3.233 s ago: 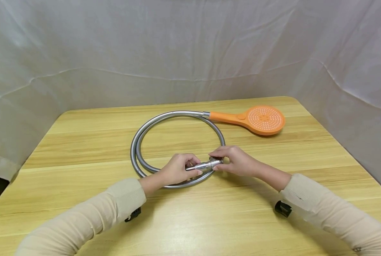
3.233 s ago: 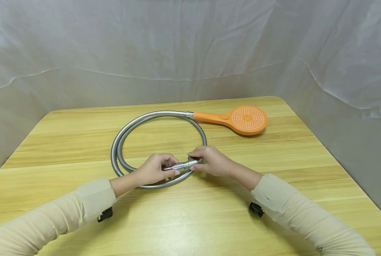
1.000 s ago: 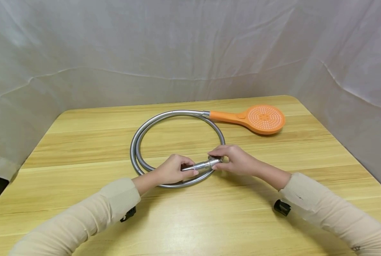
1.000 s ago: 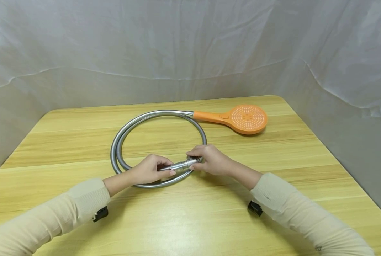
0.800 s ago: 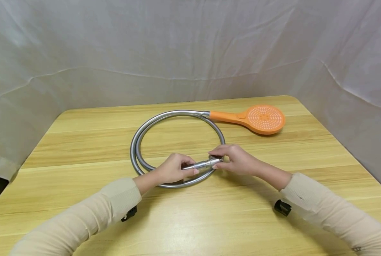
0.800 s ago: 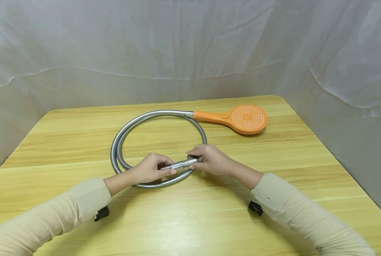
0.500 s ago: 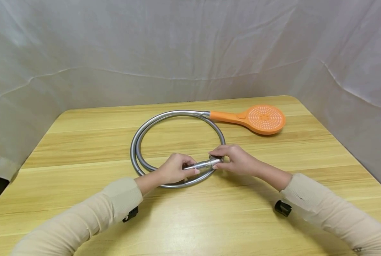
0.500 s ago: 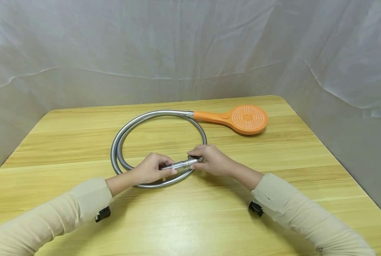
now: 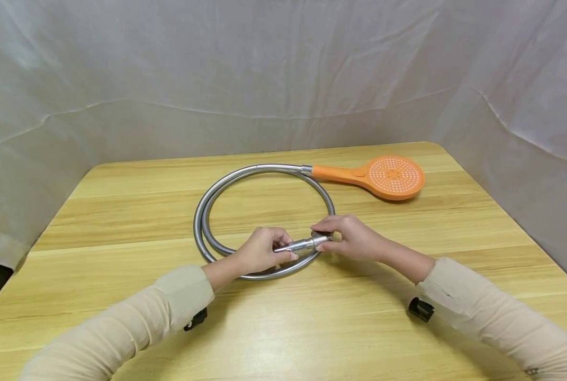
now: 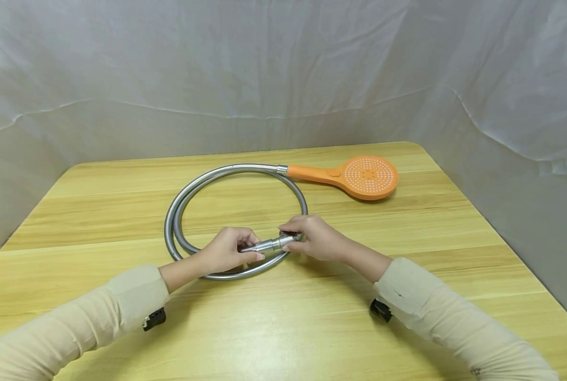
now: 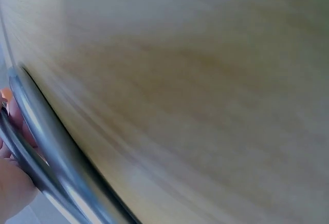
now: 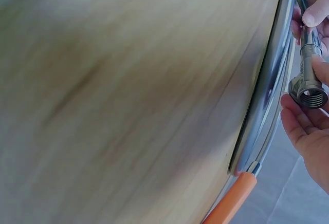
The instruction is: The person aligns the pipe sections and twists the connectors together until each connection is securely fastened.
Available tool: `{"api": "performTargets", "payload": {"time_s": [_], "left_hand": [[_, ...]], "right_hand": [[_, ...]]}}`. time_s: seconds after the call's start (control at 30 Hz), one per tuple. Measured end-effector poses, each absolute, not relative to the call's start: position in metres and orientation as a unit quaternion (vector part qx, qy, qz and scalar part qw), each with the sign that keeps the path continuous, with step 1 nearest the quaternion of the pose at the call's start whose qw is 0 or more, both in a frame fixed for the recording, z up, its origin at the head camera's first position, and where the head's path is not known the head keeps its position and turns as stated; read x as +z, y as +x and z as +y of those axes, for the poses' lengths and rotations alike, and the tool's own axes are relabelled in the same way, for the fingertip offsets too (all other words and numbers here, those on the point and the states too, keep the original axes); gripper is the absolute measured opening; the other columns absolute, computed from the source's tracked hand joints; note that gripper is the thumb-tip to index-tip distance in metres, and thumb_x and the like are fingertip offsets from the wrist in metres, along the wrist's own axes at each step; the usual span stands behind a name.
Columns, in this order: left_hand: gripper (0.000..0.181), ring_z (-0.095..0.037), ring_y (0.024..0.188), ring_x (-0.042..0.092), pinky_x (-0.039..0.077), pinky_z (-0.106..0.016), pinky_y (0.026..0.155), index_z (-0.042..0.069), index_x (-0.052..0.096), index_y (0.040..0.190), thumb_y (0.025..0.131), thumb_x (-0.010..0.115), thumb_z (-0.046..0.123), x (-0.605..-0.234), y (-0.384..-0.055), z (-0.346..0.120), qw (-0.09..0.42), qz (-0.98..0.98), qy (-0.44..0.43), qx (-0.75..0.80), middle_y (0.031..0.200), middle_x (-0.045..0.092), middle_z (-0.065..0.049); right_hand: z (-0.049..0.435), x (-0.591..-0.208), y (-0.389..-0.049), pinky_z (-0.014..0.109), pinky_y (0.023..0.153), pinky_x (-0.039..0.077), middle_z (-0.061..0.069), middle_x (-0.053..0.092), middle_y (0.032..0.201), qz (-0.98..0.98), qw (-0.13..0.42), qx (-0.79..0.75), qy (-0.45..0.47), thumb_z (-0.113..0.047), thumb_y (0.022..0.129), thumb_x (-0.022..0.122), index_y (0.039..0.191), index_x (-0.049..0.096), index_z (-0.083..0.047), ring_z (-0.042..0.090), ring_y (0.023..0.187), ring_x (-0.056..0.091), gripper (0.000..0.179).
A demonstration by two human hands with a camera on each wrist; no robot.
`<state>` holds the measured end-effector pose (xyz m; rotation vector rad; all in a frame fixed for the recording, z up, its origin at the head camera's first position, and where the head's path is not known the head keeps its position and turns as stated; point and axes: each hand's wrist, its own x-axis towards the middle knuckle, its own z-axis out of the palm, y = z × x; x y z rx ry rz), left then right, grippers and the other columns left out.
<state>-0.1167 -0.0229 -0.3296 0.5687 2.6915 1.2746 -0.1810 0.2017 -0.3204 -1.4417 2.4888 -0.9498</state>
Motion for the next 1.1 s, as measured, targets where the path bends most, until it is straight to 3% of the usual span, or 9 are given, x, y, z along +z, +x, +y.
{"api": "performTargets", "payload": {"time_s": [0.5, 0.9, 1.1], "left_hand": [[0.015, -0.005, 0.055, 0.052, 0.043, -0.018, 0.047, -0.001, 0.065, 0.091, 0.087, 0.065, 0.013, -0.3328, -0.1182, -0.0266, 0.084, 0.869, 0.185, 0.452, 0.075, 0.065, -0.010], [0.015, -0.005, 0.053, 0.047, 0.038, -0.016, 0.046, 0.002, 0.062, 0.089, 0.081, 0.071, 0.012, -0.3303, -0.1169, -0.0224, 0.069, 0.882, 0.169, 0.435, 0.071, 0.062, -0.006], [0.018, -0.005, 0.056, 0.049, 0.041, -0.017, 0.048, 0.001, 0.063, 0.093, 0.081, 0.071, 0.012, -0.3304, -0.1177, -0.0223, 0.063, 0.881, 0.175, 0.435, 0.077, 0.064, -0.008]], "right_hand": [[0.2016, -0.3194, -0.1795, 0.033, 0.081, 0.051, 0.012, 0.067, 0.112, 0.821, 0.060, -0.316, -0.472, -0.012, 0.080, 0.072, 0.115, 0.063, 0.002, 0.021, 0.100, 0.062, 0.039], [0.2018, -0.3217, -0.1799, 0.034, 0.079, 0.051, 0.015, 0.067, 0.110, 0.816, 0.047, -0.320, -0.479, -0.010, 0.079, 0.072, 0.114, 0.063, 0.004, 0.024, 0.099, 0.063, 0.038], [0.2027, -0.3198, -0.1801, 0.036, 0.082, 0.051, 0.014, 0.066, 0.112, 0.818, 0.059, -0.318, -0.476, -0.011, 0.080, 0.071, 0.115, 0.063, 0.003, 0.023, 0.101, 0.062, 0.039]]}}
